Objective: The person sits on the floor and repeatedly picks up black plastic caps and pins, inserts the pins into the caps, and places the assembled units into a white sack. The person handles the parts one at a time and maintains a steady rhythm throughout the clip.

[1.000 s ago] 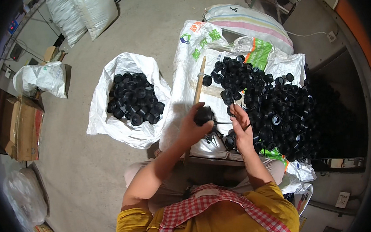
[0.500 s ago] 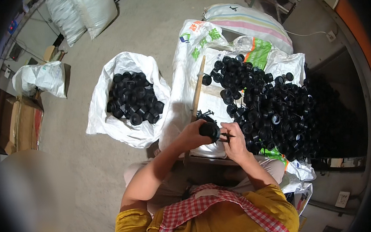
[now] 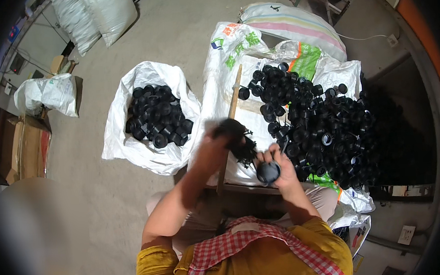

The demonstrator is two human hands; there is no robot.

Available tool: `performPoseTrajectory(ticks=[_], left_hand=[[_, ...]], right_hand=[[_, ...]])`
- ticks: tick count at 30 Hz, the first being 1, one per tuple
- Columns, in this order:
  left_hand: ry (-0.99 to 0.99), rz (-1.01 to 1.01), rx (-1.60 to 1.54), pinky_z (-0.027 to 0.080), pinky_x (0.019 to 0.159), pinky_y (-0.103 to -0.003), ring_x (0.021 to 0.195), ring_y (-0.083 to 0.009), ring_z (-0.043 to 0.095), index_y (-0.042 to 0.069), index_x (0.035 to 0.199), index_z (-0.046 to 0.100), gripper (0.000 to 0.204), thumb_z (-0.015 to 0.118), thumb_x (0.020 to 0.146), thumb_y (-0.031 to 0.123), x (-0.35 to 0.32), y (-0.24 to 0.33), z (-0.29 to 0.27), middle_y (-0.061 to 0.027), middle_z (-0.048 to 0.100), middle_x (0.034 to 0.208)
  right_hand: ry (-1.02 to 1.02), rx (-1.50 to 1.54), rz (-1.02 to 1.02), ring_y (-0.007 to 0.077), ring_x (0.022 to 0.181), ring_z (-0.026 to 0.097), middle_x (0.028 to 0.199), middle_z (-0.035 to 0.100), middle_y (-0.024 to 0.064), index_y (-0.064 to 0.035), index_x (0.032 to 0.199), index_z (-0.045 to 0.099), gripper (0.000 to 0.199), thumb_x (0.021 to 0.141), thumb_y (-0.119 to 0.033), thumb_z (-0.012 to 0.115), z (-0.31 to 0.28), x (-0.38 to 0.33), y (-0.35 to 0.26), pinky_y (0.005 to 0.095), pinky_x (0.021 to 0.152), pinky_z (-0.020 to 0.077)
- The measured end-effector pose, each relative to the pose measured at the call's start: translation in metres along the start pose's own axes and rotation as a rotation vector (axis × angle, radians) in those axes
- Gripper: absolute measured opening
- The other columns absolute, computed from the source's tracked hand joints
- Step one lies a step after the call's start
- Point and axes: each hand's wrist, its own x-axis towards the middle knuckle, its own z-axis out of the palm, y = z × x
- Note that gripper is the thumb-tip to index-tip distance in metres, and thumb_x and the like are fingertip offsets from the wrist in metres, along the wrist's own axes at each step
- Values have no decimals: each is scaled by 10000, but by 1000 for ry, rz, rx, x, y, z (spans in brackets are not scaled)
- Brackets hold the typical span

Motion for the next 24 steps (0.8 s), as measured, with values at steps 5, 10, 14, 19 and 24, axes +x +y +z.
performPoseTrajectory(ticks=[5, 10, 14, 19, 24], left_hand=[[-53, -228, -5, 434, 958, -374, 1174, -304, 509, 67, 1179, 583, 468, 666, 726, -21, -17, -45, 25, -172, 507, 1277], [-45, -47, 887, 440, 856, -422, 1019, -338, 527, 83, 1081, 617, 368, 609, 718, 25, -15, -23, 27, -162, 529, 1067], [100, 339, 1356, 388, 808, -439, 877, -331, 526, 117, 1031, 650, 344, 567, 710, 27, -4, -5, 15, -132, 551, 859], [645, 222, 1728, 351, 956, -495, 1225, -429, 378, 88, 1308, 486, 732, 754, 626, 72, 13, 54, -61, -249, 373, 1373], [440, 165, 1631, 274, 1033, -550, 1325, -471, 250, 102, 1343, 454, 829, 809, 595, 137, 15, 45, -51, -260, 215, 1480]], right_hand=[[370, -156, -189, 192, 944, 593, 928, 618, 85, -62, 965, 553, 146, 921, -190, 607, -1, 33, 37, 328, 862, 478], [397, -502, -315, 115, 830, 571, 948, 641, 76, -5, 1047, 557, 257, 829, 107, 481, -37, 56, 64, 230, 792, 464], [769, -1178, -327, 208, 785, 639, 850, 671, 65, -49, 1093, 563, 319, 803, 79, 528, -161, 75, 97, 274, 729, 492], [431, -2018, 396, 394, 1368, 220, 1504, 243, 165, -190, 1461, 251, 1018, 638, -427, 801, -127, 58, 73, 573, 1082, 198], [371, -2216, 1098, 340, 1329, 269, 1463, 329, 73, -187, 1373, 423, 720, 748, -387, 717, -162, 37, 35, 505, 1033, 298]])
